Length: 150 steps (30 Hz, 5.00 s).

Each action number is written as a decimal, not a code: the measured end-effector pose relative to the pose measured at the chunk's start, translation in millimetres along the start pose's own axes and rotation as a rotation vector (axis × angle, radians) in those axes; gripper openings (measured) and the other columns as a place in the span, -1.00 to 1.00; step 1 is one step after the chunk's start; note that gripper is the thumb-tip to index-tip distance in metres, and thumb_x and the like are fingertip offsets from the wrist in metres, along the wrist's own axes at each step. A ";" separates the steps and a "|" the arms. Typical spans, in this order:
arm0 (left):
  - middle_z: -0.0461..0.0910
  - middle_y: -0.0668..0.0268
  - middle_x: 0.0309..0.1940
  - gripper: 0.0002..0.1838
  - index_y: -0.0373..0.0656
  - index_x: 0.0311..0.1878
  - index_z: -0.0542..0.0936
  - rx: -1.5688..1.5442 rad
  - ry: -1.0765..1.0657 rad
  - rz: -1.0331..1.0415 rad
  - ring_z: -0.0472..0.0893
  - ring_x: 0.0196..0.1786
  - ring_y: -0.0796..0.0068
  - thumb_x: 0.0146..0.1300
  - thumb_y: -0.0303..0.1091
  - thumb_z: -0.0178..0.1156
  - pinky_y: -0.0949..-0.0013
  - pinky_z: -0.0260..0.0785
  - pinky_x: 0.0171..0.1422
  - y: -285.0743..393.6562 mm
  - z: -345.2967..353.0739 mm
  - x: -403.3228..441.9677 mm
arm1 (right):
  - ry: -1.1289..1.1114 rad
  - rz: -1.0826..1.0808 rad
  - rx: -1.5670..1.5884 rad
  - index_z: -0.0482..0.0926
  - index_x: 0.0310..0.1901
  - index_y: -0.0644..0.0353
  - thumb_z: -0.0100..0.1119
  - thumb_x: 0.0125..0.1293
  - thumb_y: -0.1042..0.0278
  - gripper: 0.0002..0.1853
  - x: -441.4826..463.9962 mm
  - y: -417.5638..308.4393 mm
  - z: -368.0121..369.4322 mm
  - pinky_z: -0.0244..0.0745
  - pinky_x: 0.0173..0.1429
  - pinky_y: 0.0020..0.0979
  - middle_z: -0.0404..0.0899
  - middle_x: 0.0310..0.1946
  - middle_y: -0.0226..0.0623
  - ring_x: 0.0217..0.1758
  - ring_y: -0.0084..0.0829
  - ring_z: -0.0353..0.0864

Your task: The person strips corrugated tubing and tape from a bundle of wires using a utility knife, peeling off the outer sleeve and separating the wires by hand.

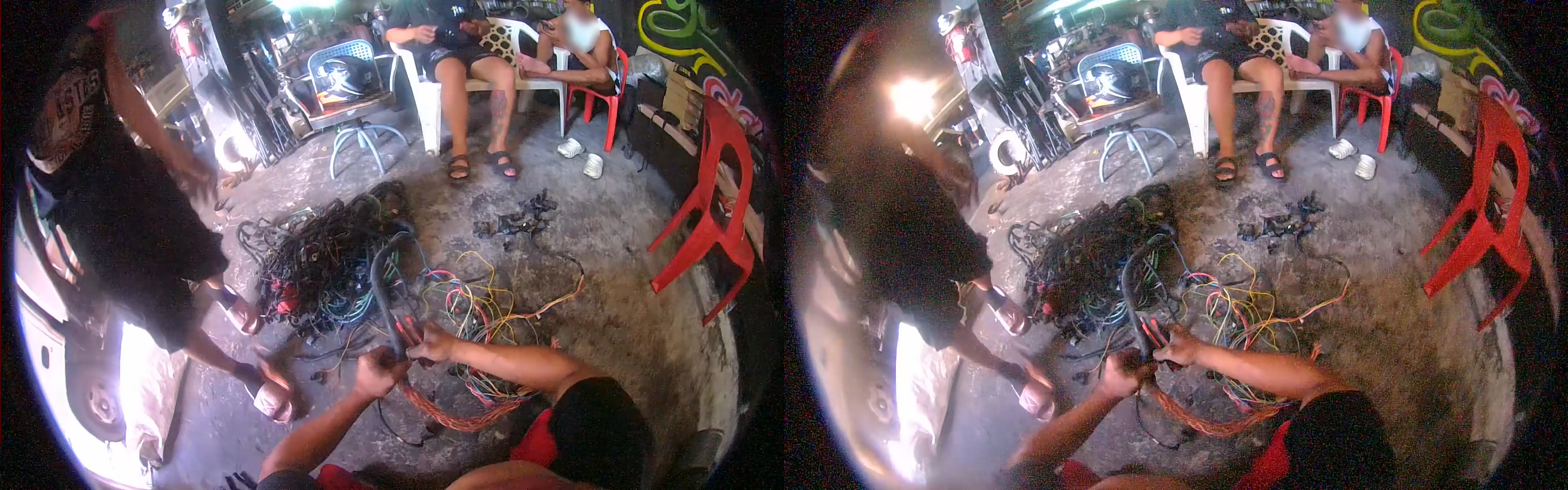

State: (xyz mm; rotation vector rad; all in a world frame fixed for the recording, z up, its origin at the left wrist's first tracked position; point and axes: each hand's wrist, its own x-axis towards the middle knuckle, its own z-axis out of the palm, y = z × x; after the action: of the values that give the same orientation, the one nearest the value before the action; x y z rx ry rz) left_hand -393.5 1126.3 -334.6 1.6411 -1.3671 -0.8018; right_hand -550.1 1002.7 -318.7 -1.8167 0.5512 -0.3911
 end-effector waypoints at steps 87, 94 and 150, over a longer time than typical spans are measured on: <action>0.66 0.27 -0.44 -0.78 -0.30 -0.30 0.60 -0.099 -0.221 0.019 0.62 -0.39 0.56 -0.05 -0.46 0.36 0.40 0.46 -0.26 8.9 -51.0 20.6 | 0.012 0.019 -0.364 0.56 -0.19 0.20 0.23 -0.13 0.25 -0.60 36.5 -3.8 21.4 0.45 -0.13 -0.20 0.59 -0.44 0.00 -0.34 -0.06 0.57; 0.64 0.17 -0.48 -0.57 -0.26 -0.18 0.55 0.248 0.024 0.208 0.66 -0.42 0.39 -0.17 -0.35 0.42 0.35 0.47 -0.29 37.1 -33.8 21.8 | 0.161 -0.105 -0.281 0.57 -0.25 0.33 0.23 -0.19 0.15 -0.53 30.2 -15.8 22.7 0.50 -0.16 -0.16 0.58 -0.46 0.12 -0.29 -0.02 0.63; 0.63 0.14 -0.46 -0.60 -0.33 -0.33 0.56 -0.074 -0.287 -0.164 0.57 -0.43 0.45 0.31 -0.10 0.07 0.42 0.37 -0.24 90.7 42.5 76.5 | 0.470 0.193 0.185 0.42 0.12 0.27 0.02 0.27 0.31 -0.59 -142.7 -7.6 13.4 0.46 0.01 -0.27 0.57 -0.13 0.01 -0.09 -0.19 0.61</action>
State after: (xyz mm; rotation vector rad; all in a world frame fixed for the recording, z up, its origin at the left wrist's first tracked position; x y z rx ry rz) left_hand -455.5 1037.7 -269.9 1.6413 -1.3882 -1.2084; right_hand -660.9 1093.9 -314.3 -1.4786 0.9727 -0.7184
